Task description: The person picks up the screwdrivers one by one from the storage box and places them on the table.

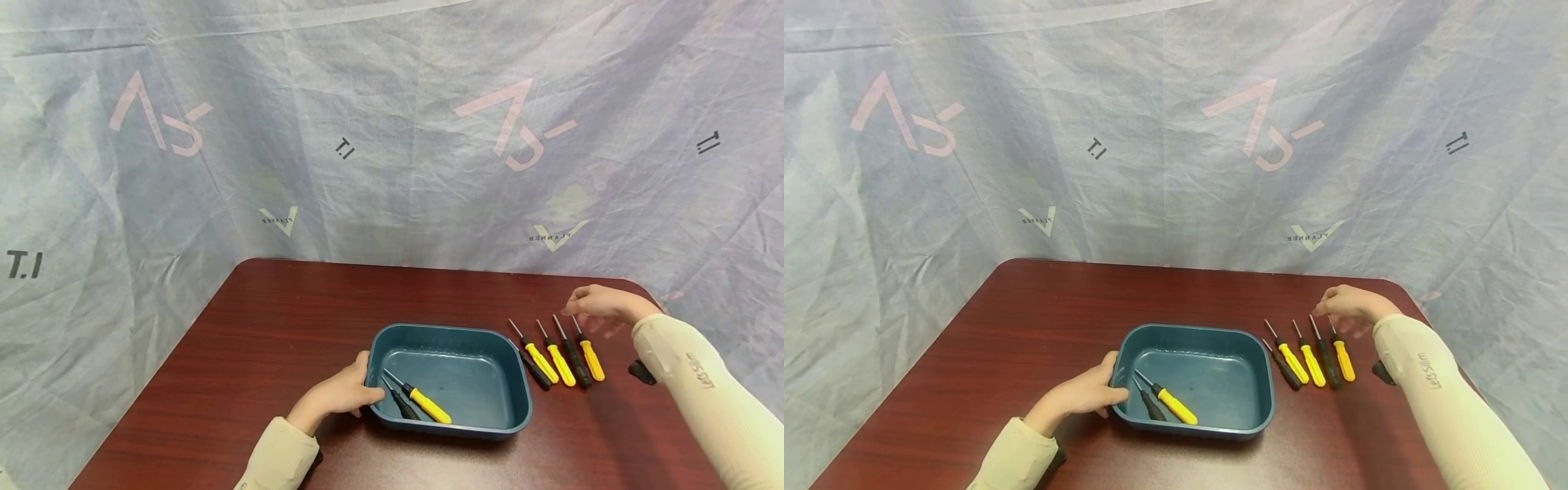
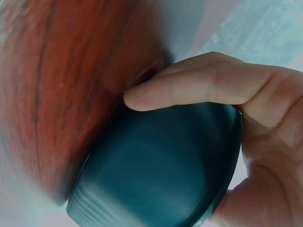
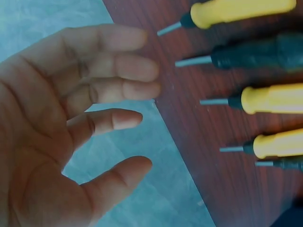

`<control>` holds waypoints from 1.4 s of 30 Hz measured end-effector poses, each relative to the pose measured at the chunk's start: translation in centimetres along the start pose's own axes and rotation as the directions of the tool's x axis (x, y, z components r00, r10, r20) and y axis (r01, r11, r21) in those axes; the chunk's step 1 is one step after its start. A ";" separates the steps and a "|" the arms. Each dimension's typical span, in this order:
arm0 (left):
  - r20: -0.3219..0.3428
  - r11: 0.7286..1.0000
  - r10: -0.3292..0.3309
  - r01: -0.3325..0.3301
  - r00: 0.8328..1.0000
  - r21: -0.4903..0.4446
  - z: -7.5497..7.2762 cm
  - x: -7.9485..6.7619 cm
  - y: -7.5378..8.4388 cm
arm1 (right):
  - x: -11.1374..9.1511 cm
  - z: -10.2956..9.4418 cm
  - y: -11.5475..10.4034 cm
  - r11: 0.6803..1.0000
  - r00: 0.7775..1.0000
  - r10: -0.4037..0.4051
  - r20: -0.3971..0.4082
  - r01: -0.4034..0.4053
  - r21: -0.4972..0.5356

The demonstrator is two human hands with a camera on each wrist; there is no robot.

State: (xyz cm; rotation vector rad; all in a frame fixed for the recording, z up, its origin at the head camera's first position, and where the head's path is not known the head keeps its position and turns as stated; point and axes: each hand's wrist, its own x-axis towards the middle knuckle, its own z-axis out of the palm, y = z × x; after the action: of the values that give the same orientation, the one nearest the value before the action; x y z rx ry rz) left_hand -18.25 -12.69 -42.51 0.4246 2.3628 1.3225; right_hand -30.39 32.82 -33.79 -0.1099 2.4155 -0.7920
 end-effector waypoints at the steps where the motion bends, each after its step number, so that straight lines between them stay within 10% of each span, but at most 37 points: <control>1: 0.001 1.000 -0.003 0.003 1.000 0.001 0.0 0.0 0.0 | 0.1 0.1 -0.2 1.000 1.000 -0.004 -0.002 0.004 -0.003; 42: -0.003 1.000 0.002 -0.002 1.000 -0.018 0.0 -0.2 0.4 | 0.0 3.4 -8.0 0.946 0.971 -0.236 0.044 0.240 -0.216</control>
State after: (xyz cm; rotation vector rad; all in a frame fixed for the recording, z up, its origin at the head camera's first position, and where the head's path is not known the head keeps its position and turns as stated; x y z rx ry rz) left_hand -18.05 -12.60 -42.15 0.4196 2.3518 1.3455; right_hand -29.35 24.49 -31.47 -0.5030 2.4965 -0.6191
